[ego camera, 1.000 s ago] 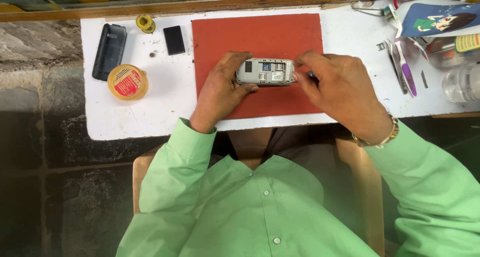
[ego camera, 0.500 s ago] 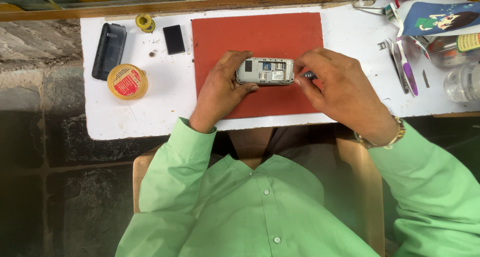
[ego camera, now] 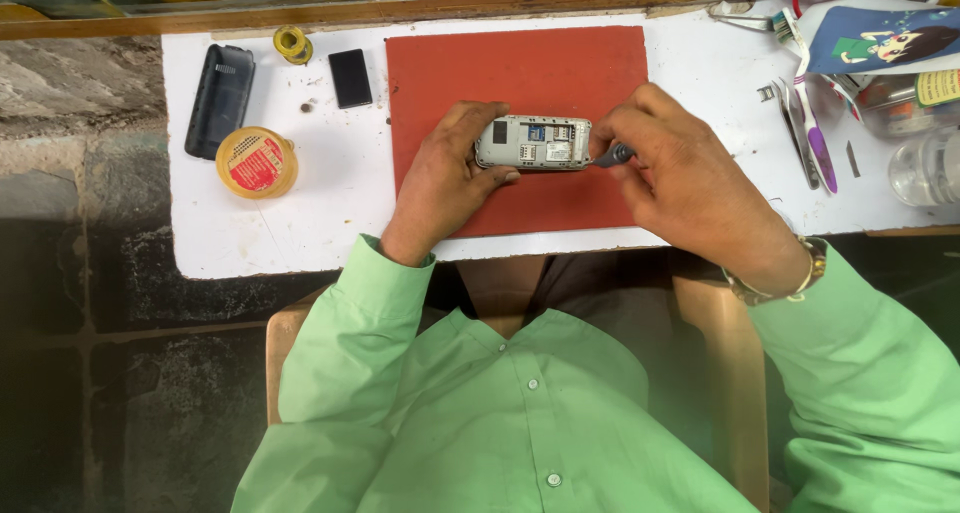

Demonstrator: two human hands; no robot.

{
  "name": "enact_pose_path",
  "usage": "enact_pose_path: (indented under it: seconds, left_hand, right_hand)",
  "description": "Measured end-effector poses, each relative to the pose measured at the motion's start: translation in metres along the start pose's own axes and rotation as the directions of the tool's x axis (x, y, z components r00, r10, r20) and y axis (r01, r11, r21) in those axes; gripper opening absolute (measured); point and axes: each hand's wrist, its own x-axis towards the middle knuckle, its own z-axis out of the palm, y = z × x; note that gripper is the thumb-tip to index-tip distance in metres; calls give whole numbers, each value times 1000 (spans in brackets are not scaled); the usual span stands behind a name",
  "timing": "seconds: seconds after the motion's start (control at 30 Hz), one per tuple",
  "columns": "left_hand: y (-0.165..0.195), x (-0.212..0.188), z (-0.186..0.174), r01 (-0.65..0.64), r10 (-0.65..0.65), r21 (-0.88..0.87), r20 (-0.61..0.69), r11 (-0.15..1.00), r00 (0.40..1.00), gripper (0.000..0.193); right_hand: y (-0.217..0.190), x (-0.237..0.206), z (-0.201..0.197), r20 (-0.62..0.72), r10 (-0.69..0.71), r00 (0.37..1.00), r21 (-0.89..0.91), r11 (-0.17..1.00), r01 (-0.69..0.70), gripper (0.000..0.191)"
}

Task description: The person removes the back cover and battery from a mobile phone, then uses a screwdriver to unscrew and re-screw multiple screws on the phone's internal frame. The person handles the phone, back cover, battery, and screwdriver throughout the clip.

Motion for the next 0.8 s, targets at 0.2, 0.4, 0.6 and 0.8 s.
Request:
enact_pose_path:
  seconds: [0.2, 0.4, 0.6, 0.8]
  left_hand:
    - [2, -1, -1, 6, -6, -5, 0, 1000, 1000, 63]
    - [4, 0, -2, 38, -38, 2, 6, 999, 999, 64]
    - [2, -2, 0, -31, 30, -15, -12, 999, 999, 63]
    - [0, 0, 0, -17, 17, -7, -7, 1000, 1000, 63]
  right_hand:
    - [2, 0, 5, -69, 43, 997, -326, 943, -64, 19]
    - [-9, 4, -3, 45, -34, 998, -39, 999, 36, 20]
    - [-14, 11, 6, -76, 359, 930, -375, 854, -360, 26]
    - [-8, 0, -2, -43, -227, 973, -348, 916, 198, 24]
